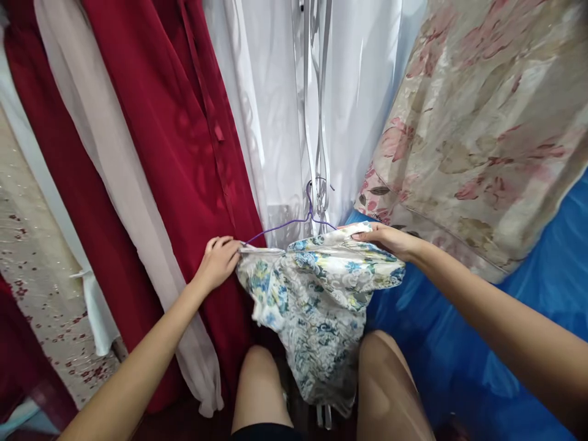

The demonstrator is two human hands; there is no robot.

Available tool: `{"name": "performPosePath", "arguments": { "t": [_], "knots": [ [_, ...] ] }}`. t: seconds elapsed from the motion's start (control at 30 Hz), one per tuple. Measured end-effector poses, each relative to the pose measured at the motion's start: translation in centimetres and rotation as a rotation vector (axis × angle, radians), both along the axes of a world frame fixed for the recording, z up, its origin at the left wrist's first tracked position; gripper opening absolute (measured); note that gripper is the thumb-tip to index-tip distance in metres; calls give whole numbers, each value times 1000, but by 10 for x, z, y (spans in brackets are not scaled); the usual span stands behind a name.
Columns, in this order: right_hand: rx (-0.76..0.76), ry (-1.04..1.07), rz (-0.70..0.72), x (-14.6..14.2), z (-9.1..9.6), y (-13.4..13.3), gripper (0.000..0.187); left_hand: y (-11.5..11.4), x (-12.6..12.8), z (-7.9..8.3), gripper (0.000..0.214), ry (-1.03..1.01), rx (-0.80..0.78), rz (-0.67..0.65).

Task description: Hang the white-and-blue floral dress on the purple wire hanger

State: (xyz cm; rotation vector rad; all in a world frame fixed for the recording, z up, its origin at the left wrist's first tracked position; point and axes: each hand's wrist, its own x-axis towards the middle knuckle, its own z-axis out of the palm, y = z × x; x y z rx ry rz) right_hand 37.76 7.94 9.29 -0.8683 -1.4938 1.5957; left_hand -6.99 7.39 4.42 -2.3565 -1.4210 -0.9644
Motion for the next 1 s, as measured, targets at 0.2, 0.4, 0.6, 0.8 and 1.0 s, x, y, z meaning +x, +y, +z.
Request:
{"name": "performPosePath", "arguments": {
  "t": [0.2,0.4,0.6,0.8,1.0],
  "knots": [
    [29,-63,-39,2,-9,-21,39,9,61,40,33,-446,-60,-248],
    [104,-104,-327,36,-44,-41,33,-4,89,34,21,-356,37,-153],
    [126,207,-518,16,-4,-65,26,-11,114,27,21,-319,17,-14],
    [405,26,58,-26,22,-137,47,11,107,33,34,-723,39,24],
    [770,-387,36,-38,-17,-127,85,-10,127,11,59,-1046,-88,-182]
  ]
}}
